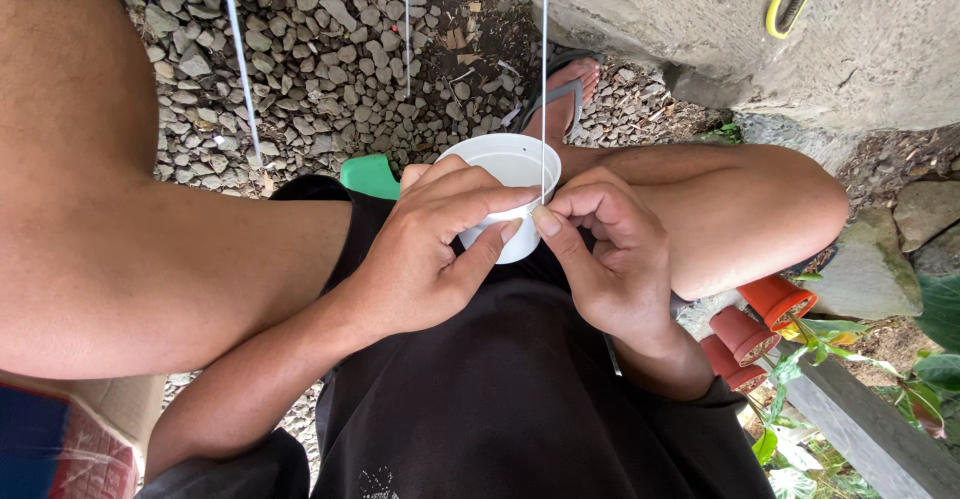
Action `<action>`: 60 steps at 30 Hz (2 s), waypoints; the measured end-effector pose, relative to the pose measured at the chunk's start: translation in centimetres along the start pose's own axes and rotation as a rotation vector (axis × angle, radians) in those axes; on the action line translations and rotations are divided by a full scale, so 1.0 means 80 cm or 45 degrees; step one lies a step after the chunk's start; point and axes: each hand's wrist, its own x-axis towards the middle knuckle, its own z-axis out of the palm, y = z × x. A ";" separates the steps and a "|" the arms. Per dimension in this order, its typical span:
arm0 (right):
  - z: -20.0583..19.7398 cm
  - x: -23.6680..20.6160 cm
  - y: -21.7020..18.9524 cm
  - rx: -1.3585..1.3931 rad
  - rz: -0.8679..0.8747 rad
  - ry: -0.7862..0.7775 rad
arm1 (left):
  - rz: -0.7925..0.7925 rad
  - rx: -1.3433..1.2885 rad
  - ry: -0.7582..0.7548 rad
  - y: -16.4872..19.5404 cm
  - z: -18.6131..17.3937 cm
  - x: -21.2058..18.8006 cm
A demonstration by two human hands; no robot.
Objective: The person bends metal wires with pliers and threads them through holes in a white plastic pot. They then use scissors to trim the wire ends and secure the pot to the wire hanger.
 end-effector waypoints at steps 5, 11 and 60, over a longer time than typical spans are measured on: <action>0.006 0.003 -0.006 -0.224 -0.111 0.041 | -0.001 0.033 -0.008 -0.002 0.000 -0.002; 0.014 0.004 -0.016 -0.568 -0.318 0.089 | -0.005 0.117 0.028 0.000 0.006 -0.011; -0.018 0.044 0.117 0.670 0.188 -0.182 | -0.052 -0.852 0.537 -0.032 0.037 -0.105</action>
